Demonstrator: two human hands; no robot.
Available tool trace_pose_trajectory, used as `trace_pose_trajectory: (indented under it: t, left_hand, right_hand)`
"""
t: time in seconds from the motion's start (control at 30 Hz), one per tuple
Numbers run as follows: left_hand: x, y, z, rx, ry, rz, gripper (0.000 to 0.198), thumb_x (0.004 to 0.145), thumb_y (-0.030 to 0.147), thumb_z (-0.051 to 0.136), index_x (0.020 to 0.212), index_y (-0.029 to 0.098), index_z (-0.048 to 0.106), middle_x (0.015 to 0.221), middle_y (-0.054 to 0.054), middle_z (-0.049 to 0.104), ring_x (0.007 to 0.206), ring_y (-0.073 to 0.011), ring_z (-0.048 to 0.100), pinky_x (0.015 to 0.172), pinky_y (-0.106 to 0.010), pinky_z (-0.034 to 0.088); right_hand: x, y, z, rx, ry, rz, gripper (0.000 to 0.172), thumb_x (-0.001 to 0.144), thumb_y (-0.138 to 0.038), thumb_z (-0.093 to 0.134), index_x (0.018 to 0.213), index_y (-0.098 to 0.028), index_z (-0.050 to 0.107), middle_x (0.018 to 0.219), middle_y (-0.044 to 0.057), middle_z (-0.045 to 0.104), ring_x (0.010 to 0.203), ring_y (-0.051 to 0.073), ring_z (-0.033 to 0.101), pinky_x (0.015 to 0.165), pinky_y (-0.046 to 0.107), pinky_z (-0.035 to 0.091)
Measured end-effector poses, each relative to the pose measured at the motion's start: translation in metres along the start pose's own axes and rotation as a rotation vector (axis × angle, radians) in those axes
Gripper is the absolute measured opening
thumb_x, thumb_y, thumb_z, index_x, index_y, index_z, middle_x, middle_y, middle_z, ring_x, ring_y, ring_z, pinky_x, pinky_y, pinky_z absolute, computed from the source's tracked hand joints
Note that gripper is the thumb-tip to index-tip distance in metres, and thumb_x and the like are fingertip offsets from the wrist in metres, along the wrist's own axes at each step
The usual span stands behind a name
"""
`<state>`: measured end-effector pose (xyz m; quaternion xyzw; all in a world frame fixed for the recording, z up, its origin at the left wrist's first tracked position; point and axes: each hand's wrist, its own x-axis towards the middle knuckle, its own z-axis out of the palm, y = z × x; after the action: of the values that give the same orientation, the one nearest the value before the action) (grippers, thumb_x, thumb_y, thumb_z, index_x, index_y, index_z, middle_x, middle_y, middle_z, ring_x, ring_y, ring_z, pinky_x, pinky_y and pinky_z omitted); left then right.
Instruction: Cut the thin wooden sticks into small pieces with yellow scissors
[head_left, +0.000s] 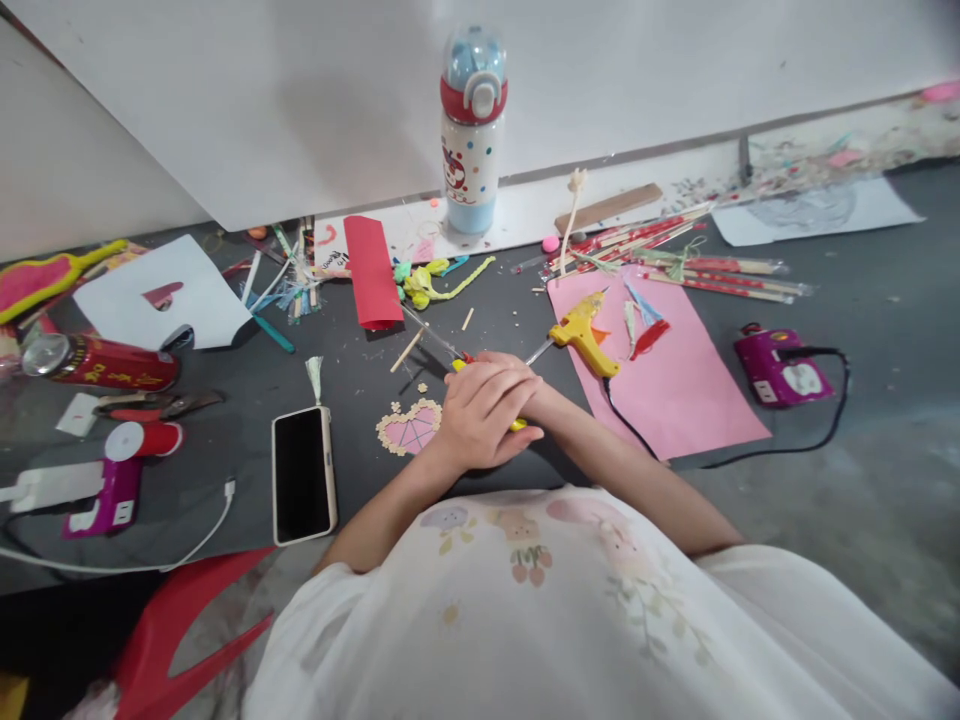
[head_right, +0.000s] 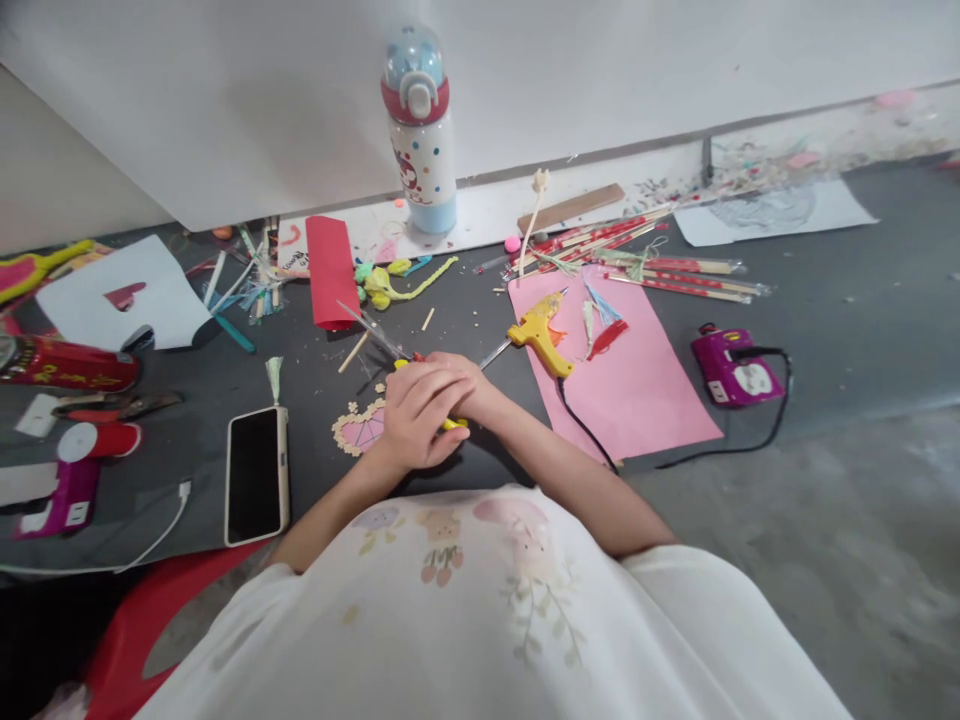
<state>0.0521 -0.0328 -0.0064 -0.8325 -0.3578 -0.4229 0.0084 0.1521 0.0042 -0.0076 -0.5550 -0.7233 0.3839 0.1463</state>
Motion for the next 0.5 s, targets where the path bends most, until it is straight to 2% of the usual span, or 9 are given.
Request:
trace_pose_trajectory:
  t: [0.13,0.2,0.3,0.4,0.5]
  left_hand:
    - [0.000,0.004,0.006,-0.002,0.018,-0.068,0.032,0.080,0.025,0.049,0.109,0.020,0.062,0.099,-0.006,0.067,0.097,-0.0206,0.057,0.087,-0.036,0.043]
    - [0.000,0.005,0.009,-0.012,0.045,-0.075,0.035,0.079,0.021,0.046,0.110,0.020,0.061,0.099,-0.006,0.067,0.096,-0.0206,0.057,0.085,-0.037,0.043]
    - [0.001,0.004,0.014,-0.004,0.091,-0.062,0.036,0.078,0.021,0.042,0.108,0.019,0.062,0.095,-0.007,0.067,0.092,-0.0211,0.057,0.081,-0.037,0.043]
    - [0.001,0.003,0.019,0.016,0.132,-0.045,0.036,0.077,0.020,0.040,0.105,0.018,0.063,0.091,-0.007,0.068,0.086,-0.0206,0.057,0.077,-0.037,0.043]
    - [0.001,0.002,0.022,0.037,0.154,-0.037,0.035,0.076,0.020,0.039,0.101,0.018,0.064,0.089,-0.007,0.068,0.082,-0.0198,0.057,0.075,-0.036,0.043]
  right_hand:
    - [-0.021,-0.001,0.026,-0.030,0.083,0.077,0.040,0.092,-0.026,0.023,0.109,-0.018,0.059,0.095,0.016,0.066,0.089,0.026,0.065,0.073,0.042,0.054]
    - [-0.028,-0.003,0.036,-0.052,0.258,0.149,0.048,0.092,-0.021,0.015,0.111,-0.015,0.058,0.101,0.018,0.065,0.095,0.024,0.064,0.075,0.038,0.055]
    - [-0.032,-0.006,0.046,-0.065,0.400,0.161,0.046,0.094,-0.025,0.017,0.106,-0.018,0.061,0.102,0.014,0.066,0.095,0.022,0.065,0.067,0.033,0.056]
    - [-0.030,-0.010,0.050,-0.100,0.450,0.152,0.041,0.095,-0.029,0.022,0.098,-0.021,0.062,0.097,0.011,0.067,0.091,0.022,0.067,0.056,0.030,0.055]
    - [-0.029,-0.011,0.049,-0.150,0.471,0.168,0.043,0.095,-0.024,0.019,0.095,-0.021,0.062,0.094,0.011,0.068,0.089,0.022,0.067,0.052,0.029,0.053]
